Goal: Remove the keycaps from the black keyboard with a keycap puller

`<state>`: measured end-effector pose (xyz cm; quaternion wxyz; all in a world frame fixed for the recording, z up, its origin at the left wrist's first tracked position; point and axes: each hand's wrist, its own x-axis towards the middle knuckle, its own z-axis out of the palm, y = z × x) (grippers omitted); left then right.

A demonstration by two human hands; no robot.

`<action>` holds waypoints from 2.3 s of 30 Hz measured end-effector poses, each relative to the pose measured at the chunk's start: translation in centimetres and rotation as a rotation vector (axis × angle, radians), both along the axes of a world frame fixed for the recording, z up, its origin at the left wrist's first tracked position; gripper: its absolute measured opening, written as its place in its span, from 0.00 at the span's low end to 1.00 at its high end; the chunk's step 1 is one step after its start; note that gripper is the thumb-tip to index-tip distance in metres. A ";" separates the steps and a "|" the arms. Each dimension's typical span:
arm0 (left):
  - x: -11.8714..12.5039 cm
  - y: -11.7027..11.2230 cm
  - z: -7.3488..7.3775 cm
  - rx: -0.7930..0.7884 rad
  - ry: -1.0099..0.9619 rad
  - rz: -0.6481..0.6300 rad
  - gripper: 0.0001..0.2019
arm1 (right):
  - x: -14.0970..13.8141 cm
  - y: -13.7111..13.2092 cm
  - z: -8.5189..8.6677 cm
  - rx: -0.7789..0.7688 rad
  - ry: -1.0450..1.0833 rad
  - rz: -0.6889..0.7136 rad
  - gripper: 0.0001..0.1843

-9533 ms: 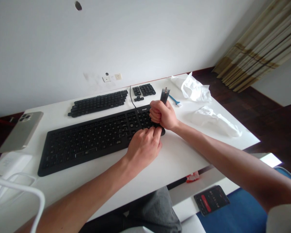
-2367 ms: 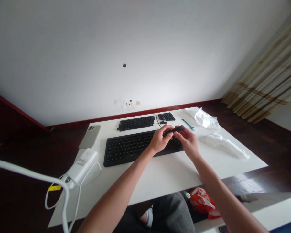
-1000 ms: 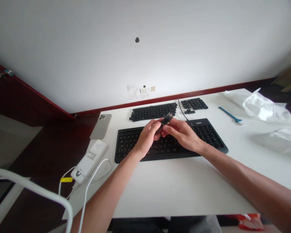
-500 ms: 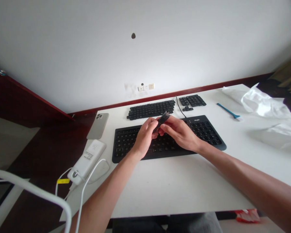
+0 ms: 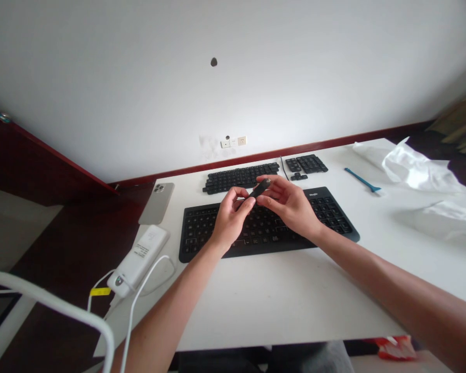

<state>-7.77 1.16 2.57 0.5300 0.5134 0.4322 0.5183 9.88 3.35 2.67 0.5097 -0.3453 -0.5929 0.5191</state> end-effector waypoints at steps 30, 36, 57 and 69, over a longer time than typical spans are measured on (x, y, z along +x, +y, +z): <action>-0.2 0.3 0.5 -0.081 -0.072 -0.018 0.13 | 0.0 -0.1 0.2 -0.024 0.020 0.026 0.21; -0.5 0.4 0.5 -0.051 0.013 -0.005 0.11 | 0.2 -0.1 0.7 -0.018 -0.010 -0.075 0.17; -7.0 3.4 -0.8 0.229 1.346 0.381 0.15 | 8.9 0.8 2.7 0.443 -0.774 -0.583 0.17; -6.1 2.8 0.0 0.320 1.191 0.350 0.16 | 19.6 -4.2 -2.7 0.147 -1.190 -0.704 0.26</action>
